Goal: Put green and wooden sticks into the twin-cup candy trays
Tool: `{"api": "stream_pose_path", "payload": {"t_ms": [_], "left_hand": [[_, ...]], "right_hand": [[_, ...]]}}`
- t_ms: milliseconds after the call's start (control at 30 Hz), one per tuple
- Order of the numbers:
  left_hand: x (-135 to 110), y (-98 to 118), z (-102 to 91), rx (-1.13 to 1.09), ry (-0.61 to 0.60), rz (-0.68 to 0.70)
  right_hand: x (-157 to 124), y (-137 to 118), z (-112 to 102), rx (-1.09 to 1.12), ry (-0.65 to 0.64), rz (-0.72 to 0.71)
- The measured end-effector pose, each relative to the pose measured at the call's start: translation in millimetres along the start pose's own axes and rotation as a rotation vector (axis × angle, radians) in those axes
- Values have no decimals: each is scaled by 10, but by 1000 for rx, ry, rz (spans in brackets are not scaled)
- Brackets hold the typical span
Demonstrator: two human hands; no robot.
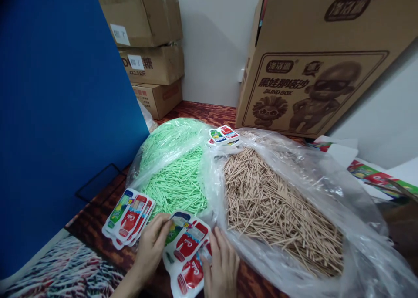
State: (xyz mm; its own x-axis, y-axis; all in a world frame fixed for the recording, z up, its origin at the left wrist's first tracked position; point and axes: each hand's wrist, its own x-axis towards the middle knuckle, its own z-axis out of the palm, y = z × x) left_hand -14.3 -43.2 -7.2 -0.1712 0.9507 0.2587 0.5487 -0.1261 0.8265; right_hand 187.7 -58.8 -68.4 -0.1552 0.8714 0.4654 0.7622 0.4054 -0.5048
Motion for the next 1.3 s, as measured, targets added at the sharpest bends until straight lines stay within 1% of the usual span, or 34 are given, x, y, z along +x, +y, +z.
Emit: {"api": "stream_pose_path", "payload": {"t_ms": [33,100,133,200,267,300,367,467,567,633,667,733,800,833,900,1033,1100,1167,1233,1300], "left_hand": [[-12,40,-30,2,-24,-9],[-48,110,-66,18,-110,12],[-71,138,-71,19,-156,26],[-122,179,-57,-2,-219,29],[-175,196,-31,-35,-229,3],[-201,195,-19,-51,-226,-19],[-248,176,-6,-93,-228,-72],[-309,122,3,-155,-232,-129],[-357,73,24,-153,-215,-133],[-381,57,42,-134,-220,-127],[-391,54,50,-125,-233,-121],[-408,55,61,-112,-288,-86],[-420,56,69,-105,-363,-35],[-424,54,73,-102,-391,-17],[-425,45,86,-102,-413,-12],[-394,35,101,-138,-394,-51],[-363,50,86,-164,-386,-77],[-329,73,53,-204,-394,-115],[-301,87,14,-242,-388,-164],[-286,82,-18,-246,-348,-204]], "right_hand": [[45,-48,-71,60,24,34],[149,-152,-210,196,19,98],[204,-204,-268,275,-12,127],[306,-297,-344,447,-127,197],[370,-370,-366,589,-225,278],[383,-397,-362,631,-245,314],[370,-434,-340,655,-233,349],[294,-460,-297,632,-211,348],[235,-456,-277,607,-201,361],[244,-437,-298,614,-223,396],[266,-424,-321,636,-267,418],[333,-403,-384,702,-412,439],[408,-396,-438,749,-537,410],[439,-398,-450,747,-562,385],[472,-410,-427,703,-527,345],[447,-441,-255,598,-370,338],[430,-458,-190,569,-306,314],[432,-478,-176,546,-258,278],[467,-494,-203,532,-241,268],[548,-501,-236,572,-294,276]]}}
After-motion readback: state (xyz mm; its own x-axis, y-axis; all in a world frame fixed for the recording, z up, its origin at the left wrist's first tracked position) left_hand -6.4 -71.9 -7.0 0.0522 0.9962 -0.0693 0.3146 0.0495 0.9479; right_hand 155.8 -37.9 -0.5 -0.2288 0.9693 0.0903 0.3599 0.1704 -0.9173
